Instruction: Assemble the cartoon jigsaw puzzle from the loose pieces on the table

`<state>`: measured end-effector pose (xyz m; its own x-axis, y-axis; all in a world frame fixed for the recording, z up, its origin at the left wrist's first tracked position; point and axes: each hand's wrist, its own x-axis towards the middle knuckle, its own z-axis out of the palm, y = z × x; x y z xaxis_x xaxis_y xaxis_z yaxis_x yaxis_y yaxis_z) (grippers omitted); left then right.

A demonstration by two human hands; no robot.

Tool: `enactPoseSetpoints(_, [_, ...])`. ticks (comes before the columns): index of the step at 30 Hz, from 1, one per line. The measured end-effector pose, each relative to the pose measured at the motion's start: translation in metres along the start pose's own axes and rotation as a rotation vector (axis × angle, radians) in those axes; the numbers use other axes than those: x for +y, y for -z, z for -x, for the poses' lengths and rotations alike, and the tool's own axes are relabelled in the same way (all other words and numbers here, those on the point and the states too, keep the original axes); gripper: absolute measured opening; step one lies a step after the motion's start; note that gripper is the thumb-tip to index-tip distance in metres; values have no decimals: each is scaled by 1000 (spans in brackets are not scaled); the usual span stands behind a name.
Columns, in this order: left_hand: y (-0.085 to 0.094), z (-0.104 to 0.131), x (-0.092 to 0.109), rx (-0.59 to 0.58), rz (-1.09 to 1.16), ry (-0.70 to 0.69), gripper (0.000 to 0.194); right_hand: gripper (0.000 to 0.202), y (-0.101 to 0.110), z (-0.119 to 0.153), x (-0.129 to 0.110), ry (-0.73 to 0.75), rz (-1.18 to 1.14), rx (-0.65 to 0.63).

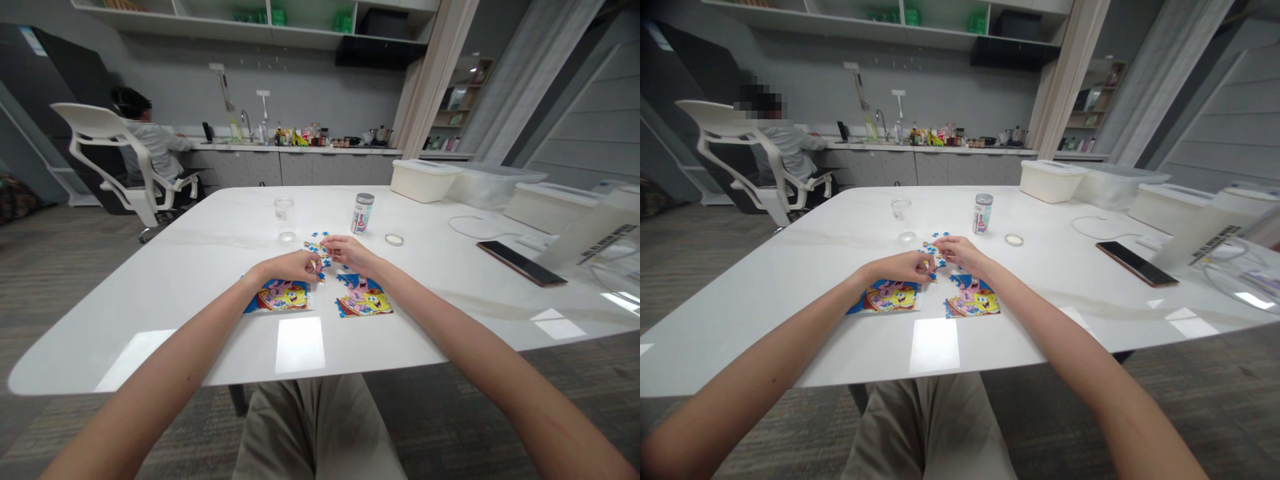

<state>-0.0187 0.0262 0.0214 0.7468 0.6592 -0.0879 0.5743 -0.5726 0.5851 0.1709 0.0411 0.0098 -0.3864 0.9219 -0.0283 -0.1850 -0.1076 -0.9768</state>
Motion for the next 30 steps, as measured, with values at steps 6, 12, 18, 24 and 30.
enactPoseSetpoints(6, [0, 2, 2, 15, -19, 2, 8, 10, -1, 2, -1, -27, 32, -27])
enactPoseSetpoints(12, [2, 3, 3, -15, 1, -66, 26, 9, -1, 2, 1, -70, 35, 3])
enactPoseSetpoints(18, [3, 1, -2, -28, 5, -77, 34, 12, 2, 0, 3, -22, -19, 24])
enactPoseSetpoints(24, [1, -1, -3, 24, 2, -50, 30, 13, 2, -1, 3, -31, 28, -2])
enactPoseSetpoints(30, [0, -3, -4, 96, -5, 21, 23, 13, 0, -1, 4, -61, 29, -2])
